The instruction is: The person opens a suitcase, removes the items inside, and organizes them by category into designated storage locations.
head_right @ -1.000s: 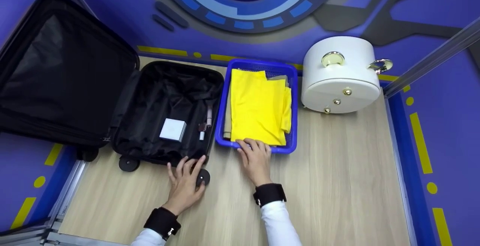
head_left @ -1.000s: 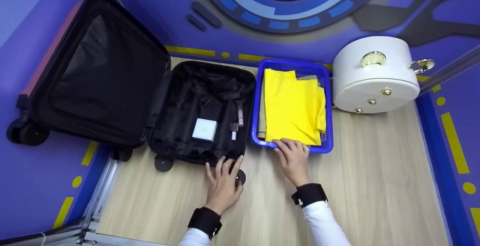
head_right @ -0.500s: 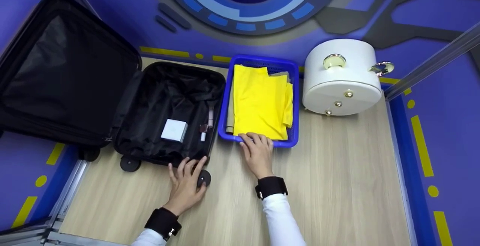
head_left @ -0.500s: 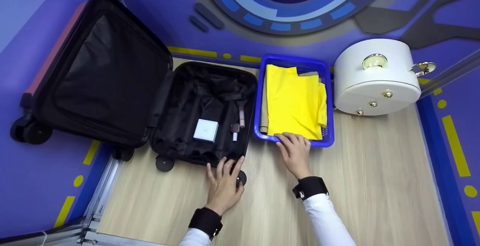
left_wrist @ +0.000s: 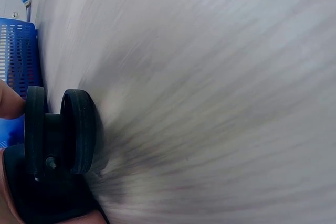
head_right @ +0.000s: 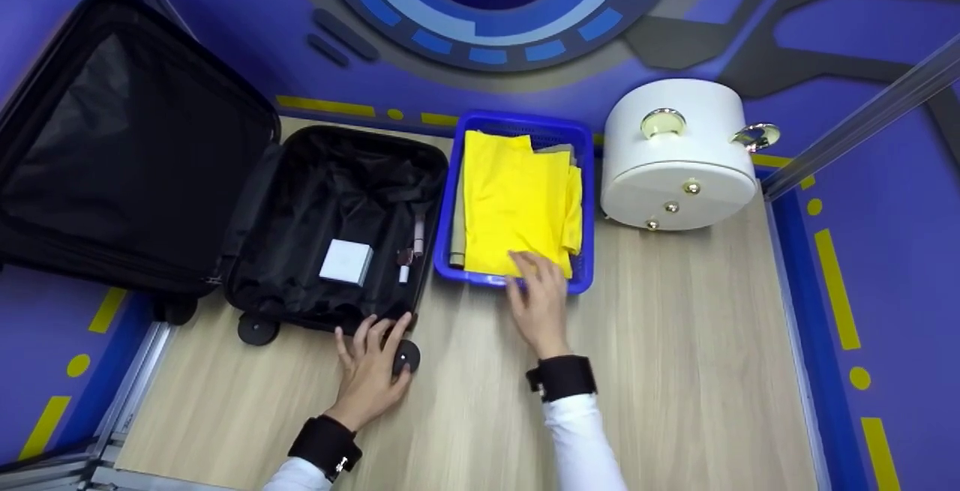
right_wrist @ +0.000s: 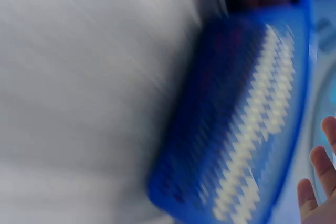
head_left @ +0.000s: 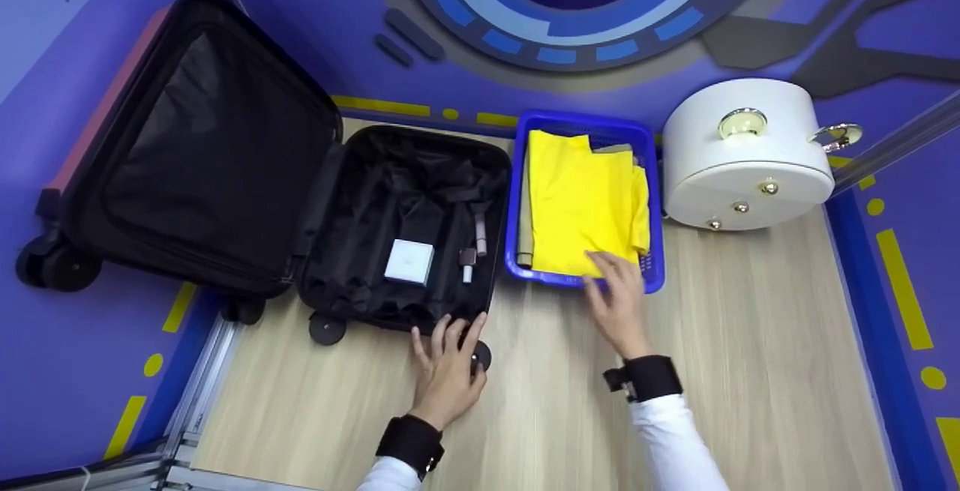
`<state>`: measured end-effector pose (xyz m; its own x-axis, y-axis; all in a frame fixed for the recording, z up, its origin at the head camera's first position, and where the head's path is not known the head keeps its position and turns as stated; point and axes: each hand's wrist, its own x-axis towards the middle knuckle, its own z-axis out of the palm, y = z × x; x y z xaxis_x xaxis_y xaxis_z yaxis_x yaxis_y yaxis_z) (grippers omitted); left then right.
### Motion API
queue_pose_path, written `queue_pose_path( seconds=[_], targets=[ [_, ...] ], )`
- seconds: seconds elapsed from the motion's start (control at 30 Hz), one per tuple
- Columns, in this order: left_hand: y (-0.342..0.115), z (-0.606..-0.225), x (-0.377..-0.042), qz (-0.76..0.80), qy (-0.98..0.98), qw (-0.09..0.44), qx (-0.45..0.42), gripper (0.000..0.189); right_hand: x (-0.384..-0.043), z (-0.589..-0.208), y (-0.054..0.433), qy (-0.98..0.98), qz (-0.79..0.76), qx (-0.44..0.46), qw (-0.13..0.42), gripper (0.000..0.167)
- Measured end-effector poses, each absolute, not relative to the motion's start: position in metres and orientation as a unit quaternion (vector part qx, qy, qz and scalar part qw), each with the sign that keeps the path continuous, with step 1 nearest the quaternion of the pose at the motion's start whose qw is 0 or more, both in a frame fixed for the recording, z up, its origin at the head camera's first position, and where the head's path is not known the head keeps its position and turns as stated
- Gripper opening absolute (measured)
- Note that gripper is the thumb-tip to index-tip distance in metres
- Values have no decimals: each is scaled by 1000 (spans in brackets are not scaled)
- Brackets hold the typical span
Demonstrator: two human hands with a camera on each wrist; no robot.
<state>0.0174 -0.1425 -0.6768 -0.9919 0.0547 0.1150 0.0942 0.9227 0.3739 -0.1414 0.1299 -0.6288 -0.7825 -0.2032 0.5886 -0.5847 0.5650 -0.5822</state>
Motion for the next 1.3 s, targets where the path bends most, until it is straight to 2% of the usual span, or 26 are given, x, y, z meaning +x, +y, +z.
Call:
queue_pose_path(
  seconds=[0.2, 0.37, 0.57, 0.83, 1.03, 1.3],
  targets=[
    [-143, -677, 18, -199, -978, 56, -39, 94, -180, -582, 179, -837, 420, 191, 292, 33],
    [-143, -676, 17, -197, -978, 53, -36, 93, -214, -535, 216, -857, 410, 124, 287, 34],
    [-143, -677, 17, -196, -978, 56, -37, 92, -260, -489, 252, -890, 394, 30, 228, 36],
    [-143, -676, 16, -190, -979, 59, -40, 92, -312, -453, 303, -946, 267, -44, 179, 45],
    [-143, -676, 15, -180, -980, 70, -40, 92, -332, -442, 327, -967, 213, -70, 121, 53],
    [-142, -679, 16, -169, -982, 77, -40, 93, -341, -448, 343, -966, 229, -117, -9, 72]
  ],
)
